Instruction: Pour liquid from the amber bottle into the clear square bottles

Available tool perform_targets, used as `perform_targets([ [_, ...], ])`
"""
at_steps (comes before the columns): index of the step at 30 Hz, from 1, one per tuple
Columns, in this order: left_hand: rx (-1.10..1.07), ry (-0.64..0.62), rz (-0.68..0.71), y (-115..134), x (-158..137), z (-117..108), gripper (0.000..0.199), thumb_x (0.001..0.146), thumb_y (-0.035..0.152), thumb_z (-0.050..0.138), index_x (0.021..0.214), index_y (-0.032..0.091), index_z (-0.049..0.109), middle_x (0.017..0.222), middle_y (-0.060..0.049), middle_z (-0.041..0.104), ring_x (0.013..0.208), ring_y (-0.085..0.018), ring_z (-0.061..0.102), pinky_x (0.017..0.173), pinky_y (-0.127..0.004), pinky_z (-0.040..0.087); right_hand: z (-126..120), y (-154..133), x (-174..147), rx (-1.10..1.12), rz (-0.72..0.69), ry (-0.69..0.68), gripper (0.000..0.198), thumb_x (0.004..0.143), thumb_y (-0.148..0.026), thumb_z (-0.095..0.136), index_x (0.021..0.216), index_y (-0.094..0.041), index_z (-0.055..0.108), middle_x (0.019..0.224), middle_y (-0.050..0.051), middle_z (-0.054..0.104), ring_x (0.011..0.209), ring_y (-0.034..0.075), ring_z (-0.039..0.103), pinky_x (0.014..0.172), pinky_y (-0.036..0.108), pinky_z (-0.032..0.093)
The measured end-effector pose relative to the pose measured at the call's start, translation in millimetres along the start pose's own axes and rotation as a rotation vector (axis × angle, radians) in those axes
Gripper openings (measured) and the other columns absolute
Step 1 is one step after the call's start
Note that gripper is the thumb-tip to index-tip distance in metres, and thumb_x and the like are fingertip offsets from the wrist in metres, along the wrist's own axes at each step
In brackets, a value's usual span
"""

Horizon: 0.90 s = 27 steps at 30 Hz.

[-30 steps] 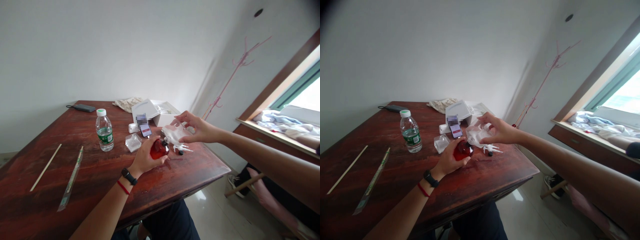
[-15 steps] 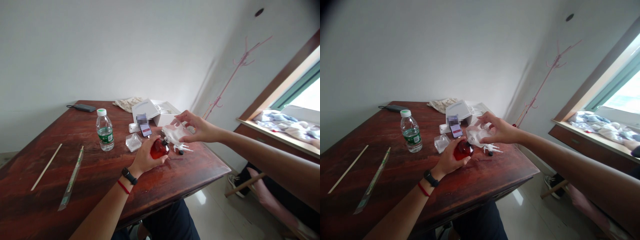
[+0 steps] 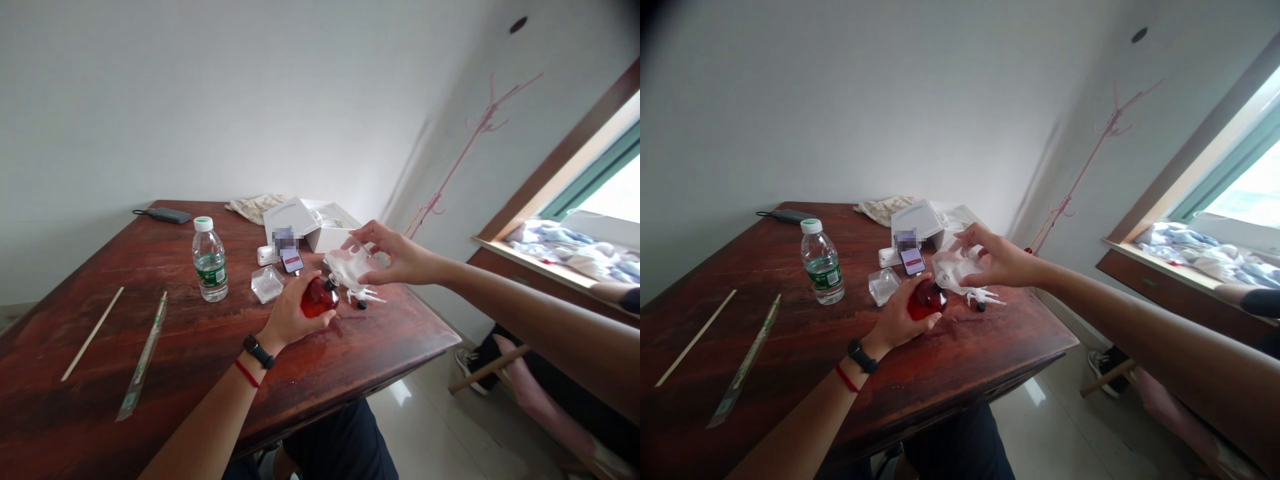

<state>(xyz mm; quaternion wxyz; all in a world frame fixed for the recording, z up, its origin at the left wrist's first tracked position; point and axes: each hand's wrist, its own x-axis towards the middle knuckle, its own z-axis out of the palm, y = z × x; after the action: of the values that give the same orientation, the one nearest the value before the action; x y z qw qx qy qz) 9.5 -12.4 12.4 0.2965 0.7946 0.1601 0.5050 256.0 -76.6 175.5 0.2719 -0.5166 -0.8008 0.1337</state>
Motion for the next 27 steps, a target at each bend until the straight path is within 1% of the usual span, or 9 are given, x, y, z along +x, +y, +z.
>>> perform_targets([
  [9,0.018,0.013,0.002,-1,0,1,0.07,0.081,0.032,0.087,0.144,0.022,0.058,0.142,-0.014,0.07,0.129,-0.035,0.069,0.115,-0.053,0.055,0,-2,1,0.012,-0.013,0.003,0.072,0.074,-0.052,0.094,0.131,-0.026,0.059,0.128,0.011,0.075,0.116,0.032,0.072,0.092,0.047,0.06],
  [15,0.012,0.017,0.002,0,0,0,0.07,0.081,0.032,0.087,0.144,0.022,0.058,0.141,-0.015,0.071,0.129,-0.036,0.07,0.114,-0.054,0.055,-1,-1,1,0.007,0.005,0.001,0.071,0.073,-0.052,0.094,0.13,-0.027,0.06,0.13,0.011,0.075,0.119,0.033,0.071,0.096,0.049,0.058],
  [19,-0.002,0.012,-0.005,1,0,-1,0.071,0.081,0.032,0.088,0.144,0.021,0.058,0.142,-0.015,0.07,0.129,-0.036,0.069,0.116,-0.054,0.054,0,-5,1,0.046,0.015,-0.002,0.07,0.073,-0.05,0.095,0.128,-0.026,0.059,0.128,0.011,0.075,0.117,0.033,0.071,0.095,0.049,0.058],
  [24,-0.048,0.002,-0.002,-4,-1,0,0.071,0.082,0.033,0.087,0.146,0.022,0.057,0.143,-0.015,0.069,0.131,-0.036,0.067,0.118,-0.054,0.052,5,-4,-3,0.122,0.073,0.027,0.069,0.073,-0.049,0.095,0.127,-0.025,0.059,0.125,0.012,0.076,0.111,0.032,0.073,0.09,0.048,0.06],
  [27,-0.068,-0.001,-0.013,-6,-1,0,0.072,0.082,0.033,0.087,0.146,0.022,0.056,0.143,-0.014,0.069,0.132,-0.035,0.067,0.119,-0.054,0.051,10,0,-7,0.19,0.09,0.064,0.071,0.071,-0.049,0.097,0.127,-0.026,0.058,0.127,0.012,0.076,0.114,0.033,0.073,0.092,0.048,0.061],
])
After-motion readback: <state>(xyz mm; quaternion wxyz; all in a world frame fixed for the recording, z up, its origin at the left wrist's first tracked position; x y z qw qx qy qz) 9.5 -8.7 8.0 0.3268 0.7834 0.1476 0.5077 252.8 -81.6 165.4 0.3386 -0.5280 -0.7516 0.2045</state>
